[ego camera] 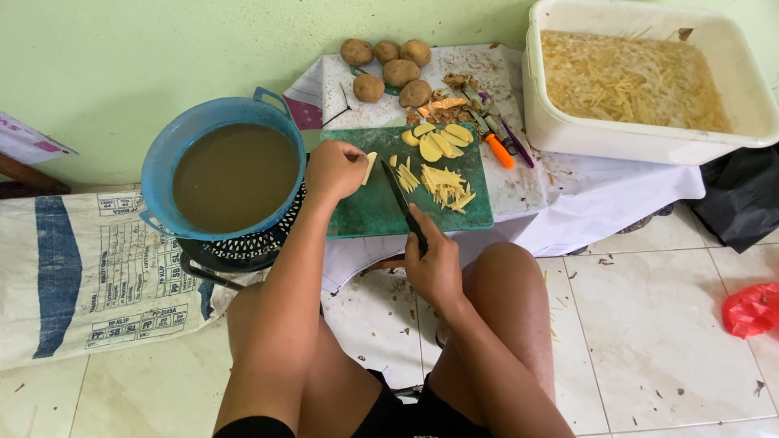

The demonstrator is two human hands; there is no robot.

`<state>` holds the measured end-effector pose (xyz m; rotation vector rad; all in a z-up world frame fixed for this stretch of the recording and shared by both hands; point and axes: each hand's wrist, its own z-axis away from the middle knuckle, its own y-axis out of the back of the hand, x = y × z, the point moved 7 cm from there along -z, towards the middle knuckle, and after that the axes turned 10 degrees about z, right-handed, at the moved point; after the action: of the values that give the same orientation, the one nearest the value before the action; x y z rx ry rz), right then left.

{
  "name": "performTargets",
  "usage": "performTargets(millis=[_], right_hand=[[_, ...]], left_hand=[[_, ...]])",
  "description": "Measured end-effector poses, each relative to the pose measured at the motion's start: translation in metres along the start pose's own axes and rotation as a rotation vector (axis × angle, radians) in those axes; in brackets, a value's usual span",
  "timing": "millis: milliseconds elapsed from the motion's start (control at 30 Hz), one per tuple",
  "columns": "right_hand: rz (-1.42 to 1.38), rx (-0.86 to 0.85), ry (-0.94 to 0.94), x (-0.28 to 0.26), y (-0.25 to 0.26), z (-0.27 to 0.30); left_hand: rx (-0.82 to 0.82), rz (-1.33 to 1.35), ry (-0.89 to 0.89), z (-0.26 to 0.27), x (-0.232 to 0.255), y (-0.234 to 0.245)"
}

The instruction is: Slicing peeled potatoes into thin julienne strips using a knife on a cutting board.

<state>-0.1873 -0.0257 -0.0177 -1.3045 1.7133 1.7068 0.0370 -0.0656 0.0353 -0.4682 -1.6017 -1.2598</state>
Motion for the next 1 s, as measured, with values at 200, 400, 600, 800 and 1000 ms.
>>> performTargets(millis=[200, 400, 600, 800, 1000], right_hand=[[0.003, -0.003, 0.013, -0.004, 0.001, 0.002], [0.048, -0.006, 0.034, -0.01, 0.002, 0.005], [0.148, -0.023, 0.057, -0.021, 0.003, 0.008], [0.27, -0.025, 0.118, -0.013, -0.008, 0.008], [0.33, 0.003, 0.158, -0.021, -0.004, 0.011]], left_hand=[[-0.083, -0.008, 0.093, 0.006, -0.007, -0.003], [-0.184, -0.004, 0.145, 0.015, -0.02, -0.019], [-0.132, -0.175, 0.02, 0.025, 0.004, -0.012], [-0.313, -0.34, -0.282, 0.032, 0.029, -0.027], [-0.357, -0.371, -0.344, 0.028, 0.015, -0.037]])
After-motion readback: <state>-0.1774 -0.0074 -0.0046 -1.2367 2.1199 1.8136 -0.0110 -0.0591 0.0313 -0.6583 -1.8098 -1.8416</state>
